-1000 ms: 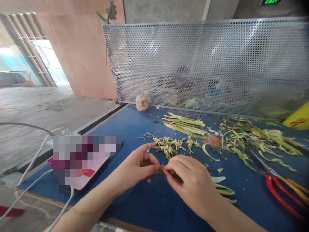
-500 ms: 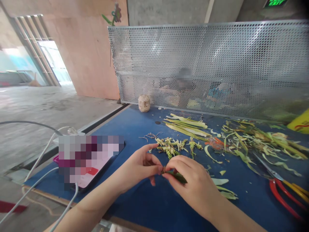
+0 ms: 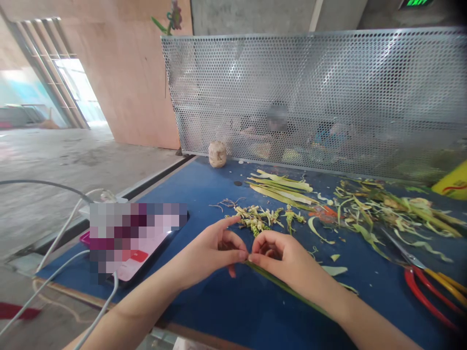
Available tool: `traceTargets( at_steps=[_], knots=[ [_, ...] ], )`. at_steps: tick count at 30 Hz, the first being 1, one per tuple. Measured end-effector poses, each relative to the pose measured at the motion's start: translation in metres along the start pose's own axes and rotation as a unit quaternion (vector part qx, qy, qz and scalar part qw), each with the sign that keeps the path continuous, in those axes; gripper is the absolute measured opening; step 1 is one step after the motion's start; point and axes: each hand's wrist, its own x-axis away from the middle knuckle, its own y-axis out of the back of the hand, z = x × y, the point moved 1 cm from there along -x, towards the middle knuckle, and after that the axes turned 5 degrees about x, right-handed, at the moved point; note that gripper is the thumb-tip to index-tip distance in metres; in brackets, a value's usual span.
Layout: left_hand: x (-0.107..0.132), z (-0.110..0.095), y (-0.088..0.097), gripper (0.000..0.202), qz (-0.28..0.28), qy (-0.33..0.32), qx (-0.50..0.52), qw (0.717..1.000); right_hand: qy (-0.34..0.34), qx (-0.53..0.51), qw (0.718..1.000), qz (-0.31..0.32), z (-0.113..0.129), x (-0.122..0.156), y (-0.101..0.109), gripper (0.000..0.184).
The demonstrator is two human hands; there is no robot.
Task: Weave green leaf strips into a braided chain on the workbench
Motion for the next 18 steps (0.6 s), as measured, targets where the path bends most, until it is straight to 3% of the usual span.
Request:
traceTargets(
  at_steps=[6, 11, 18],
  knots=[
    [-0.0003, -0.0005, 0.0001, 0.075, -0.007, 0.004, -0.007, 1.0, 0.009, -0.01, 0.999, 0.033, 0.0002, -0.001, 0.0019, 0.014],
    [0.0005, 0.0016, 0.0009, 0.072, 0.0, 0.003, -0.012, 1.0, 0.023, 0.051, 0.998, 0.03, 0.0025, 0.0009, 0.0039, 0.007],
    [0.0, 0.0014, 0.0019, 0.071, 0.022, -0.002, -0.021, 1.0, 0.053, 0.06, 0.996, 0.028, 0.0047, -0.0001, 0.0047, 0.004]
  ],
)
